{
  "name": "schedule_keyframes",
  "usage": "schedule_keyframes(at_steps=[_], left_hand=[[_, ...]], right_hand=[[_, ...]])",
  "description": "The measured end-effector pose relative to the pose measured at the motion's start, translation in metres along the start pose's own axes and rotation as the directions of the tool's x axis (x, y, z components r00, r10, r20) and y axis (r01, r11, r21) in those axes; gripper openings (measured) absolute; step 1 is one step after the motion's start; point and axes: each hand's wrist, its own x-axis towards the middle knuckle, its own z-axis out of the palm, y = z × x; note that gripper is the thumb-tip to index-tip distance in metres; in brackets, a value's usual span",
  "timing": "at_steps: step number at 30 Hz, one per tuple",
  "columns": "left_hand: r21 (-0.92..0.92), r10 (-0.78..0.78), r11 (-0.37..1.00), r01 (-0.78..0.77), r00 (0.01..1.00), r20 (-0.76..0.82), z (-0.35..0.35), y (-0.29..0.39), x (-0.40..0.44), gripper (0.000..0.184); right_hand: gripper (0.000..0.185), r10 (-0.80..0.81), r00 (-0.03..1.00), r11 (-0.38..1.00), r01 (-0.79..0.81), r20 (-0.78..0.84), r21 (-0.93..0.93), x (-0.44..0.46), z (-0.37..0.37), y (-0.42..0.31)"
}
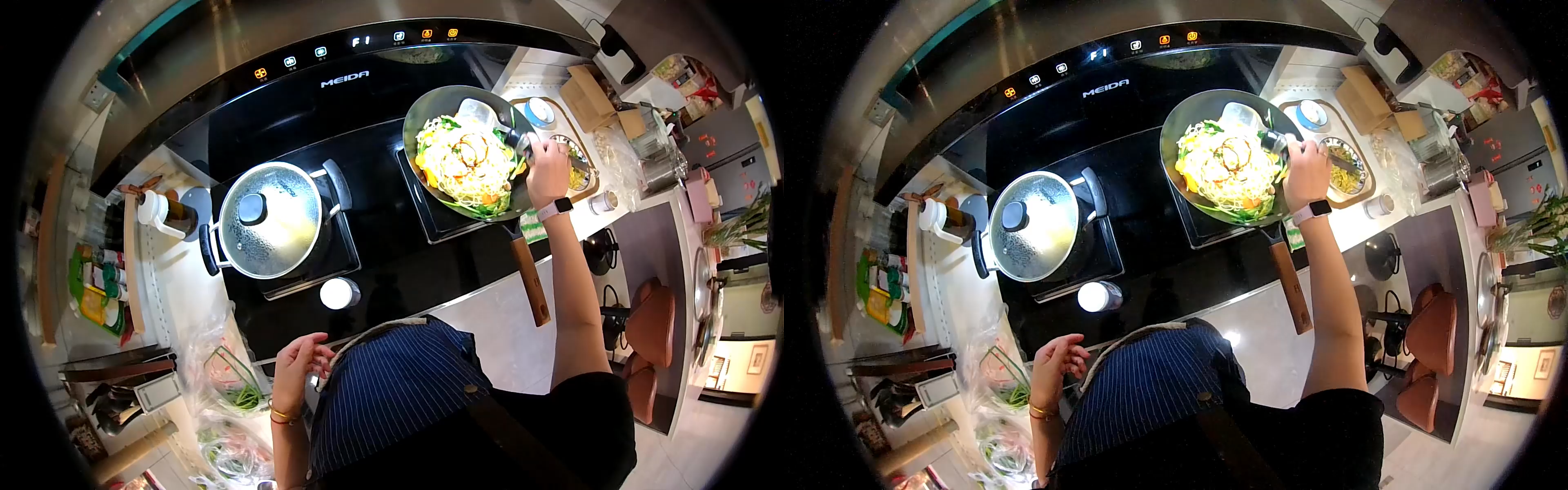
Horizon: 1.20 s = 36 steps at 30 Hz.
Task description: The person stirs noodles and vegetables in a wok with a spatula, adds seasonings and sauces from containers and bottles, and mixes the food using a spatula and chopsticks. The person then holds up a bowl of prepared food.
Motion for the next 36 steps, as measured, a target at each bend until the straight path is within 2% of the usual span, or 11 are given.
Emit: schedule_keyframes(at_steps=[1, 3, 7, 9, 11, 15, 18, 22, 25, 29, 36], left_hand=[[0.0, -0.001, 1.0, 0.001, 1.0, 0.003, -0.001, -0.001, -0.001, 0.036], [-0.028, -0.037, 0.999, 0.037, 0.999, -0.011, 0.0, -0.002, 0.0, 0.035], [-0.032, -0.042, 0.999, 0.042, 0.999, 0.005, -0.002, -0.005, 0.0, 0.034], [-0.02, -0.044, 0.999, 0.044, 0.999, 0.01, -0.003, -0.004, 0.001, 0.035], [-0.006, -0.034, 0.999, 0.034, 0.999, 0.017, -0.004, -0.002, 0.003, 0.035], [0.022, 0.001, 1.0, -0.001, 1.0, 0.018, -0.004, -0.003, 0.004, 0.034], [0.006, -0.007, 1.0, 0.007, 1.0, 0.027, -0.004, -0.003, 0.004, 0.034], [-0.014, -0.02, 1.0, 0.019, 1.0, -0.005, -0.008, -0.009, 0.001, 0.033], [-0.031, -0.032, 0.999, 0.031, 0.999, -0.025, -0.011, -0.013, -0.001, 0.033], [-0.054, -0.031, 0.998, 0.028, 0.999, -0.04, -0.015, -0.019, -0.001, 0.033], [-0.046, 0.002, 0.999, -0.002, 1.0, -0.006, -0.013, -0.008, -0.002, 0.033]], right_hand=[[0.044, 0.017, 0.993, 1.0, -0.015, 0.118, -0.021, -0.005, -0.005, 0.001], [0.048, -0.016, 0.995, 1.0, 0.014, 0.094, 0.018, -0.009, -0.017, 0.001], [0.051, -0.068, 0.994, 0.987, 0.081, -0.09, 0.141, -0.02, -0.037, -0.012], [0.05, -0.148, 0.98, 0.978, 0.124, 0.137, 0.168, -0.024, -0.033, -0.012], [0.05, -0.133, 0.982, 0.979, 0.109, 0.132, 0.172, -0.017, -0.03, -0.015], [0.044, -0.053, 0.992, 0.985, 0.071, -0.115, 0.156, -0.001, -0.022, -0.015], [0.043, -0.001, 0.998, 0.999, 0.003, 0.056, -0.034, 0.002, 0.0, 0.005], [0.047, 0.005, 0.997, 0.999, -0.002, -0.076, 0.037, -0.005, -0.019, 0.011], [0.051, -0.027, 0.992, 0.999, 0.024, 0.121, 0.028, -0.029, -0.023, 0.02], [0.052, -0.008, 0.989, 1.0, 0.004, 0.148, 0.029, -0.044, -0.037, 0.012], [0.055, 0.059, 0.994, 0.979, -0.041, -0.089, 0.197, -0.037, -0.048, -0.011]])
